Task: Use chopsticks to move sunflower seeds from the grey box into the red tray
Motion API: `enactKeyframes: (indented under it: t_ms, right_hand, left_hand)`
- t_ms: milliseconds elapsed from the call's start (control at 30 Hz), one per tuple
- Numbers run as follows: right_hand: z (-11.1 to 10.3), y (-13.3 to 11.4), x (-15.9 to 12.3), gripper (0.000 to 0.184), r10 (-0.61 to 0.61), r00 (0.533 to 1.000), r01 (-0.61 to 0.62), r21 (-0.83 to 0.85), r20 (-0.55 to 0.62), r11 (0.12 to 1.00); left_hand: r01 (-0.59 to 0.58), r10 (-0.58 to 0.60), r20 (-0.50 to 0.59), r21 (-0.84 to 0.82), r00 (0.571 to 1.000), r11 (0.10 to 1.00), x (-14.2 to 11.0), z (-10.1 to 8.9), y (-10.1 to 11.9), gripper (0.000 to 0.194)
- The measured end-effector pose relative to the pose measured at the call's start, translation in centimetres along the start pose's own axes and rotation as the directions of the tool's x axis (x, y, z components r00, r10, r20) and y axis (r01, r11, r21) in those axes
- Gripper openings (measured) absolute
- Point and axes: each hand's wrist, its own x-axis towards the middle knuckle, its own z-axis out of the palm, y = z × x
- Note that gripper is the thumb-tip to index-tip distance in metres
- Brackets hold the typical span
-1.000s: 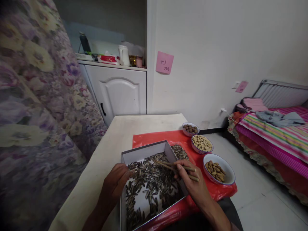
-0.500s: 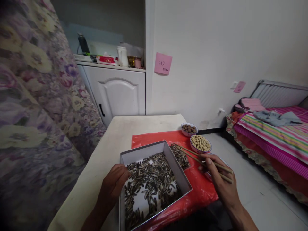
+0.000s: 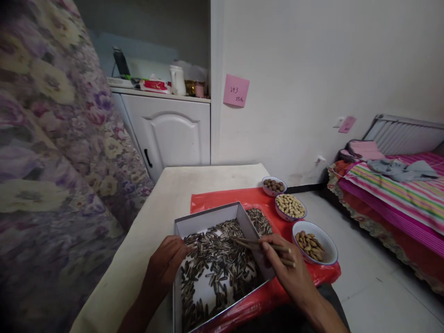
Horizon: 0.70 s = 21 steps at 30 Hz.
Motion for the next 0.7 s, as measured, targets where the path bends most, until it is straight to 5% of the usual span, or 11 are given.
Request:
enactKeyframes:
  t_ms: [367,700]
  right_hand:
    - [1.7,0.5,0.5,0.031,-0.046,0.995,0.05,-0.047,0.083,0.998]
    - [1.6,1.0,0.5,0.035,-0.008,1.0,0.008,-0.01,-0.008,1.0]
  left_hand:
    - [-0.012,0.012,-0.002,0.013,1.0,1.0,0.1,0.0,0.0,0.029]
    - [0.018,-0.019,0.004,0.025,1.0,1.0,0.1,0.0,0.2,0.029]
